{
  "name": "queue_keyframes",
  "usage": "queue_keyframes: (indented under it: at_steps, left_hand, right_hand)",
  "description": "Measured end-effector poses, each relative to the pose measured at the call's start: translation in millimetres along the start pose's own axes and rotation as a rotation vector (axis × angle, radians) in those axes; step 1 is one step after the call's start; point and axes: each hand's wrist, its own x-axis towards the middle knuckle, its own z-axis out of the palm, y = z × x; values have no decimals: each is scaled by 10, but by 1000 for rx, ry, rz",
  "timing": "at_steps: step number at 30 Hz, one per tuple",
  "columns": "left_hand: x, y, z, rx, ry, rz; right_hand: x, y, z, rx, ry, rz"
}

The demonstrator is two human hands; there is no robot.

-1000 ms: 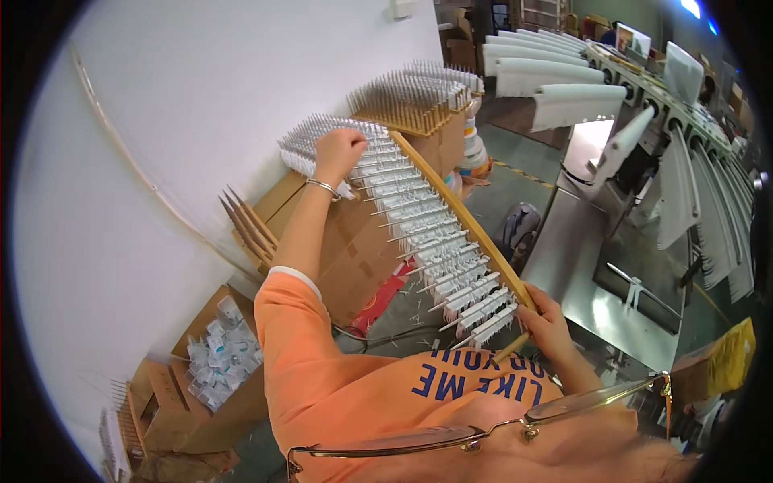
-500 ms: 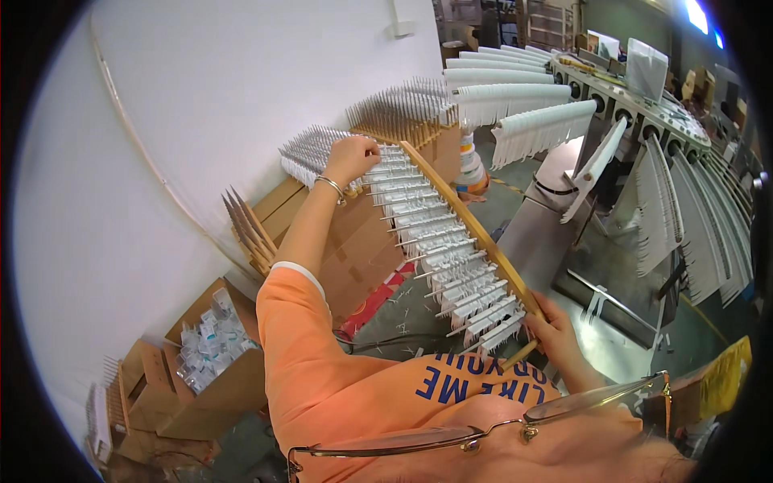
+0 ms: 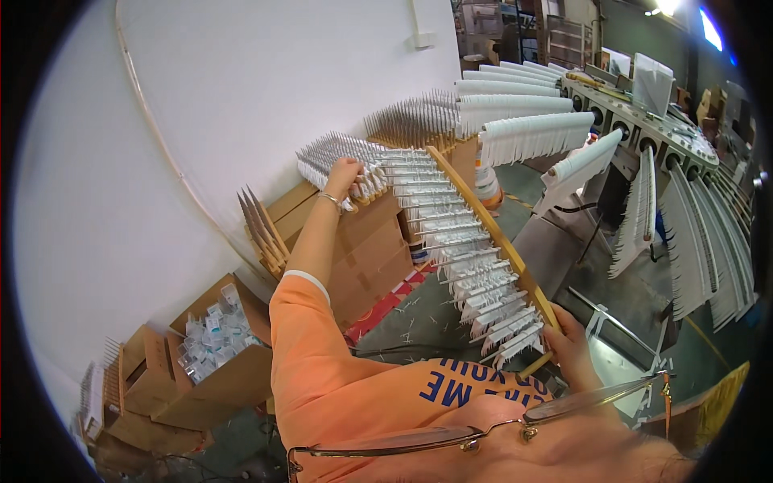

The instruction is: The person removes white bristle strips from the machine arms, slides them onto metal rods and wooden pin racks by hand, and stacks the loaded pin racks on cardboard boxes.

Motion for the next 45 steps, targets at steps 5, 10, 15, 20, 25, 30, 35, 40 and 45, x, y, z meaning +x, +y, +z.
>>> queue_keyframes:
  at_steps: [5, 10, 15, 20, 25, 30, 35, 40, 45]
  left_hand:
    - [-138, 272, 241, -377, -154, 123]
    - [52, 66, 305, -461, -368, 338]
    - [-289, 155, 576, -735, -268, 412]
    - [-315, -114, 843, -638, -167, 362]
    - [-530, -338, 1228, -494, -142, 517]
    - [-843, -428, 1423, -351, -132, 495]
    - [-1197, -141, 1731, -182, -210, 686]
    - [-1384, -136, 1985, -205, -285, 845]
    - [-1791, 282, 2110, -238, -344, 1014]
  right_hand:
    - [5, 38, -64, -65, 72, -103]
    - [10, 83, -303, 80, 12, -103]
    - [-267, -234, -415, -13, -6, -173]
    - [-416, -532, -435, -86, -18, -121]
    - [-357, -387, -906, -53, 203, 15]
    - [-379, 33, -1435, 20, 459, -69]
    - [-550, 376, -1900, 29, 658, -113]
    - [-769, 608, -2299, 243, 724, -183]
    - [-1100, 435, -2636, 280, 850, -248]
